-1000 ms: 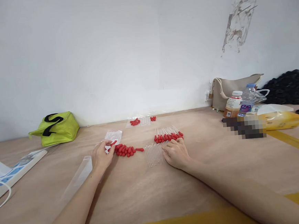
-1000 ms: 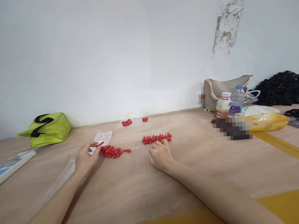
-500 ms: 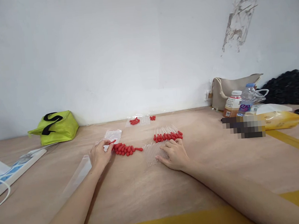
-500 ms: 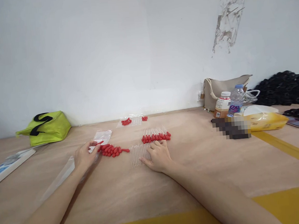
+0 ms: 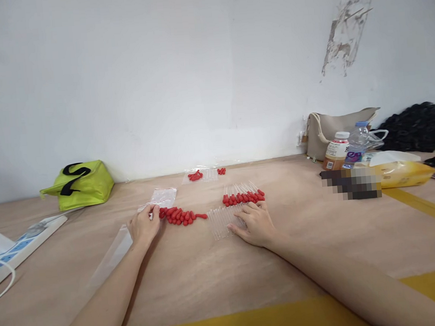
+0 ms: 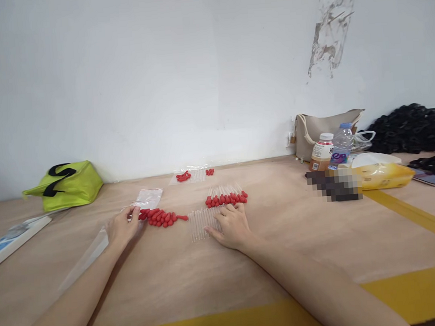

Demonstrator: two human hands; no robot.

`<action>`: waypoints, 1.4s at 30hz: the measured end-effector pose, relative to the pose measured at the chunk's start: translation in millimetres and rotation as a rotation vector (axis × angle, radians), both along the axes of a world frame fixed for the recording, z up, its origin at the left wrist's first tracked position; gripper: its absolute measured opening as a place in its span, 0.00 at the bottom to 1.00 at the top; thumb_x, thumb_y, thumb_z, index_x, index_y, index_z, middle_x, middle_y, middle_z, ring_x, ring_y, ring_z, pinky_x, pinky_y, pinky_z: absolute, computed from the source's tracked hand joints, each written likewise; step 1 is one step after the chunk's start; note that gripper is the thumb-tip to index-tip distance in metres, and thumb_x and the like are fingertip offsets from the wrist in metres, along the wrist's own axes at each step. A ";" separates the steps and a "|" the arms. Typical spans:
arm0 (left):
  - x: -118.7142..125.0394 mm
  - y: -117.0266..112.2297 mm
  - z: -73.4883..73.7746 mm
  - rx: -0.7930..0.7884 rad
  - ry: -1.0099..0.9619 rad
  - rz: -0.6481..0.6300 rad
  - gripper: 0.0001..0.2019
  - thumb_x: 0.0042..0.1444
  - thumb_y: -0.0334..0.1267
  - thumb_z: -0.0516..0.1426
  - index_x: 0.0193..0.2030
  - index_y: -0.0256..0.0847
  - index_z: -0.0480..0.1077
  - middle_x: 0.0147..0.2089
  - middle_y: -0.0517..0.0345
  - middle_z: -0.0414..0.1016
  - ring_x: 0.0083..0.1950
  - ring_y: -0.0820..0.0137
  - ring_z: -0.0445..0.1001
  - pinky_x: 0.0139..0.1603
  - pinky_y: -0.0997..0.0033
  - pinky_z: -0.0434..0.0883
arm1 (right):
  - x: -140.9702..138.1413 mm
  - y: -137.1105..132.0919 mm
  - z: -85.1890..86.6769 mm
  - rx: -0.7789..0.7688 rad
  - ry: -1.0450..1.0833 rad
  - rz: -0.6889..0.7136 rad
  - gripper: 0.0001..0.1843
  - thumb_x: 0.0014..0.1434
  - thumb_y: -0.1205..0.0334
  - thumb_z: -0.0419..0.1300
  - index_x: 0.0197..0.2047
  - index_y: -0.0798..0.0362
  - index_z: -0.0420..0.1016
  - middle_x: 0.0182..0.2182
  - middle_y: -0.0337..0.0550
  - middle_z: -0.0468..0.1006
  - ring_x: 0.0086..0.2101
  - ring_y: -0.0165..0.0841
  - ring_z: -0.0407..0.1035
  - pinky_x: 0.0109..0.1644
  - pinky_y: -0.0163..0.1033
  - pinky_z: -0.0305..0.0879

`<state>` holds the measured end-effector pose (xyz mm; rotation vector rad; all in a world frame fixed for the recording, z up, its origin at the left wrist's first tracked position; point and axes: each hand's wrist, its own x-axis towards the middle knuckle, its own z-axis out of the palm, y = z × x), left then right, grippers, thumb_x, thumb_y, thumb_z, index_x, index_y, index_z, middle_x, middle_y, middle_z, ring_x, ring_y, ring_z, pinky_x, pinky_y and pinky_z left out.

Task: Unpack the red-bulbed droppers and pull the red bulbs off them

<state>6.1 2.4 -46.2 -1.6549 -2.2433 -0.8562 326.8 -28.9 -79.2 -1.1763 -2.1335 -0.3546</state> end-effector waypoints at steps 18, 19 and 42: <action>83.5 -7.3 15.2 0.030 0.228 -0.467 0.09 0.52 0.42 0.51 0.29 0.45 0.71 0.39 0.58 0.73 0.44 0.63 0.65 0.45 0.62 0.56 | 23.0 6.3 10.8 0.051 0.009 -0.059 0.13 0.57 0.58 0.50 0.30 0.50 0.74 0.26 0.40 0.73 0.31 0.31 0.62 0.43 0.41 0.45; 95.8 -3.6 15.2 -0.005 0.229 -0.524 0.09 0.52 0.43 0.52 0.28 0.45 0.71 0.39 0.59 0.72 0.44 0.64 0.65 0.45 0.62 0.56 | 26.0 6.7 9.2 0.051 0.025 -0.073 0.13 0.58 0.60 0.50 0.28 0.51 0.74 0.25 0.40 0.73 0.31 0.30 0.62 0.43 0.41 0.45; 152.8 15.0 9.0 0.083 0.110 -0.545 0.12 0.52 0.44 0.52 0.24 0.41 0.70 0.37 0.56 0.72 0.42 0.64 0.66 0.44 0.61 0.61 | 45.9 10.3 0.2 0.003 0.308 -0.088 0.13 0.55 0.56 0.53 0.42 0.49 0.71 0.36 0.42 0.72 0.38 0.33 0.66 0.42 0.39 0.53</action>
